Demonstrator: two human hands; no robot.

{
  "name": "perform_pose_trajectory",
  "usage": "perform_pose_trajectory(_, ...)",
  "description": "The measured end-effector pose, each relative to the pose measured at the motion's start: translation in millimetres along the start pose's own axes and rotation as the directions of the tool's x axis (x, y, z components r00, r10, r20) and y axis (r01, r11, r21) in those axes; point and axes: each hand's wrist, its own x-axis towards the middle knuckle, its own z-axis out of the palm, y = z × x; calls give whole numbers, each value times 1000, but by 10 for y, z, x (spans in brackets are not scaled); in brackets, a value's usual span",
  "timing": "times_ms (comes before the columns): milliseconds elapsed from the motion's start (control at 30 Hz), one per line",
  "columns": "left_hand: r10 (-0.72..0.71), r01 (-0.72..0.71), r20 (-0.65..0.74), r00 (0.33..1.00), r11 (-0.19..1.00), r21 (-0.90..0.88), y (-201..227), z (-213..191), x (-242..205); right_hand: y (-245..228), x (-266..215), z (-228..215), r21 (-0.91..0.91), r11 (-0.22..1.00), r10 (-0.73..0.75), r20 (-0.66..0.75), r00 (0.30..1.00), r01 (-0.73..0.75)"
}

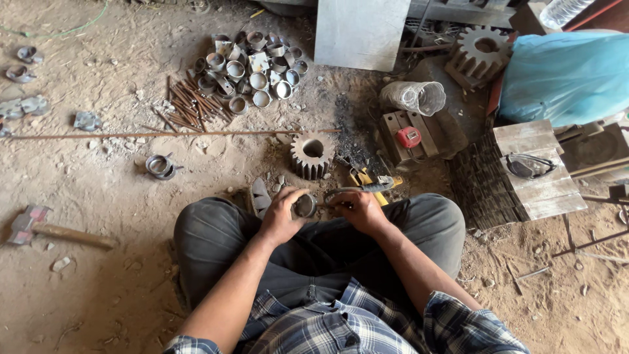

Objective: The person sits on the floor and welds small metal rings onto a gear-like metal component using a handheld welding tool. They repeatedly pick up rings, position them on the gear, and apply welds, creating sparks.

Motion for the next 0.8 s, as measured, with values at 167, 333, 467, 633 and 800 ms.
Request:
perform_pose_trajectory(167, 67, -69, 109, 992, 998, 11, 68, 39, 0, 52, -15, 51, -60, 998, 36, 71, 997, -32)
perform_pose_trajectory(333, 83, -81, 83, 993, 996, -30, 76, 51, -8, 40, -14, 70, -102, 993, -53, 45, 998, 57)
perform_pose_trajectory(467, 92, -89, 16, 996, 988, -130, 56, 48, -2, 23, -4, 56, -20, 1000, -22, 24, 999, 23)
perform_pose_trajectory(633, 12, -3, 30, 999, 960, -279, 43, 55, 9, 18, 4, 64, 19, 997, 74, 26, 997, -75)
perform_pose_trajectory(800, -38, 44, 24, 999, 919, -392, 65, 16, 45, 59, 50, 71, -86, 980, 183, 64, 981, -177)
